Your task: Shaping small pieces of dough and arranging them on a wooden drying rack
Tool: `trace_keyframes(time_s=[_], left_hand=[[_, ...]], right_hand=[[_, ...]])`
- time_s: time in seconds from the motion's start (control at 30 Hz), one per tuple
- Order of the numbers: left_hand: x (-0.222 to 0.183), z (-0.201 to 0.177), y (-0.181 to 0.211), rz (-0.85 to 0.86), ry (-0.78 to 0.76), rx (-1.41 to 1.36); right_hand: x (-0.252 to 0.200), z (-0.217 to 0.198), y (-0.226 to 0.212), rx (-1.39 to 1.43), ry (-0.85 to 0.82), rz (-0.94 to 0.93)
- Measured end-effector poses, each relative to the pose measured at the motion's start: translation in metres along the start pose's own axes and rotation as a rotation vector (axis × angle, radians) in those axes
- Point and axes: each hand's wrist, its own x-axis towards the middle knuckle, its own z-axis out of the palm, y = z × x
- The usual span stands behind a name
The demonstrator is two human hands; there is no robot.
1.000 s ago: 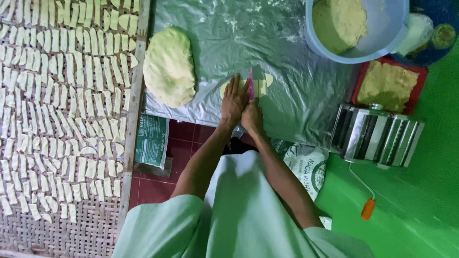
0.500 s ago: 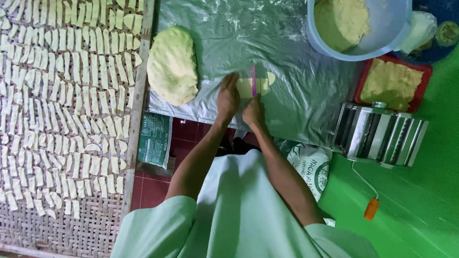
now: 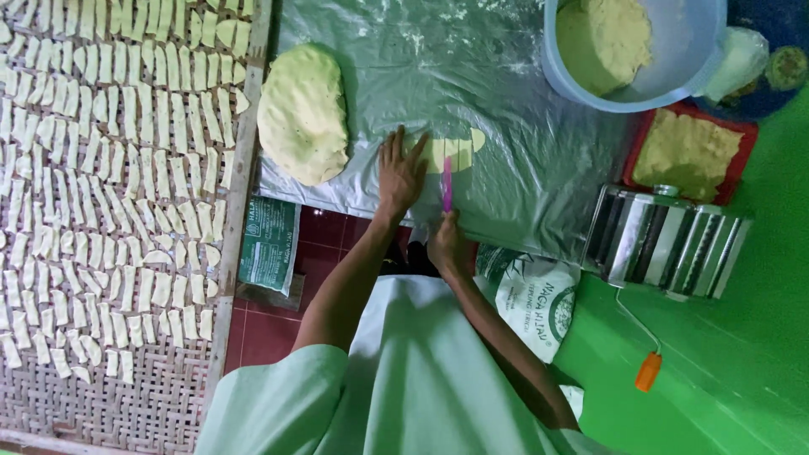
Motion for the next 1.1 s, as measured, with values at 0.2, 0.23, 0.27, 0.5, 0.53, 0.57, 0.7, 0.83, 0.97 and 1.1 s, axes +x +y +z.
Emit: trace_keyframes(time_s=[0.2,0.23,0.27,0.5,0.53,0.57,0.7,0.83,0.97,1.1], left_hand=[[0.001,0.004,0.001,-0.019,-0.025,-0.01],[0.0,0.004,-0.001,-0.019,-0.027,-0.042],[0.0,0.005,-0.004,-0.02,-0.028,-0.073],[-0.003,-0.002,-0.002,0.017,-0.031,-0.085],[-0.003,0.001,-0.002,0.009,-0.041,-0.068],[-0.003,0.004,-0.003,0.002,-0.05,-0.051],[-0.005,-0.005,0.001,-0.005,-0.063,-0.103],[-0.006,-0.007,0.002,0.002,-0.073,-0.106],[-0.005,0.003,-0.003,0.001,-0.058,-0.112],[-0.006,0.004,-0.005,0.015,-0.059,-0.08]], right_hand=[[0.039,-0.022,0.013,2.095,0.057,0.444],[0.046,-0.023,0.013,2.011,-0.221,0.368],[0.053,-0.024,0.013,1.905,-0.488,0.288],[0.079,-0.052,0.06,1.916,-0.624,0.237],[0.082,-0.058,0.074,1.952,-0.609,0.247],[0.084,-0.065,0.089,1.989,-0.595,0.258],[0.084,-0.07,0.1,2.046,-0.576,0.292],[0.078,-0.068,0.084,1.953,-0.425,0.317],[0.078,-0.052,0.047,1.905,-0.544,0.317],[0.083,-0.055,0.059,1.929,-0.565,0.269]])
